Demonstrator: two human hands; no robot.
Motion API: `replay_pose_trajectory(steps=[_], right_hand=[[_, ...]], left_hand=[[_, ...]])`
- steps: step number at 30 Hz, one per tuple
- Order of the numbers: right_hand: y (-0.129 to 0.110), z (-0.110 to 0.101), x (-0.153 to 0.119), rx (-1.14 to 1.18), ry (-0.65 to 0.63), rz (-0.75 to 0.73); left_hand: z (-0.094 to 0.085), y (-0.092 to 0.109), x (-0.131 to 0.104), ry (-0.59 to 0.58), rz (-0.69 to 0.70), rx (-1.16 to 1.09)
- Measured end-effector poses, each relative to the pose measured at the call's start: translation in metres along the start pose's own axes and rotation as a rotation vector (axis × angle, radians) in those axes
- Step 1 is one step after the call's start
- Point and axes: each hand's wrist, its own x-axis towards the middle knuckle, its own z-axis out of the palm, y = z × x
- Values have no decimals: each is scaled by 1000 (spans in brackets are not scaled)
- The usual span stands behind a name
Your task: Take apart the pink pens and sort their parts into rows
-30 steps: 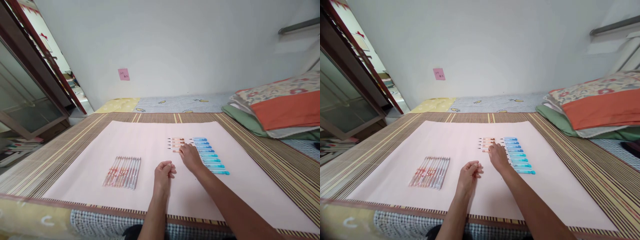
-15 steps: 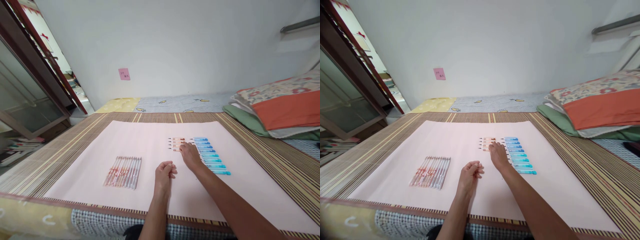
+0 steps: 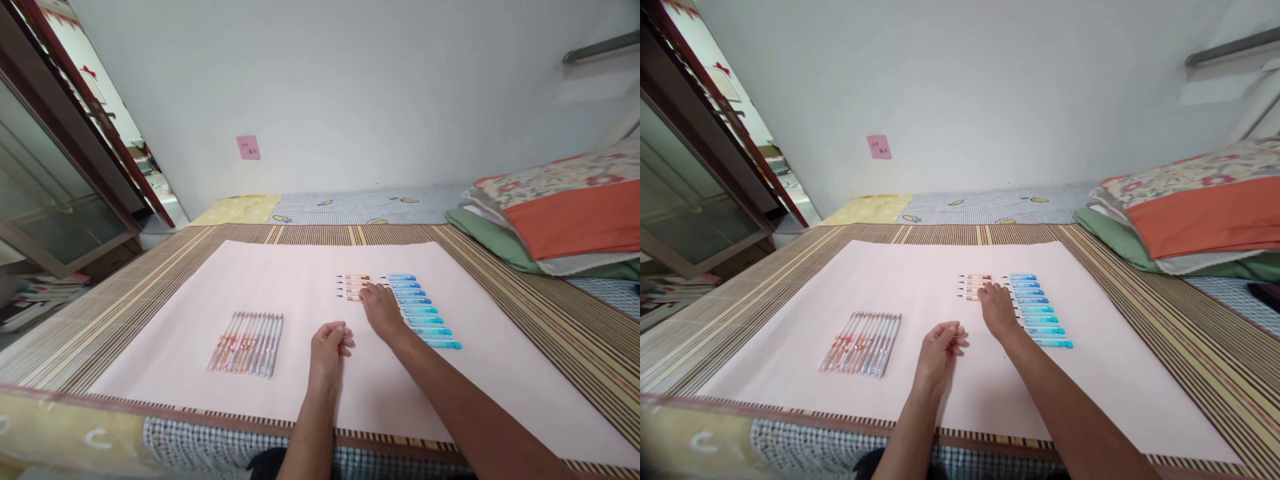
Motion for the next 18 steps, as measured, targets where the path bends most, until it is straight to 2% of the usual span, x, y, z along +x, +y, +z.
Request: replay_pose_trajectory(steps=[18], right_hand=[[2, 7, 0, -17, 43, -35]], left_hand=[[-1, -2, 0, -10, -3, -12]])
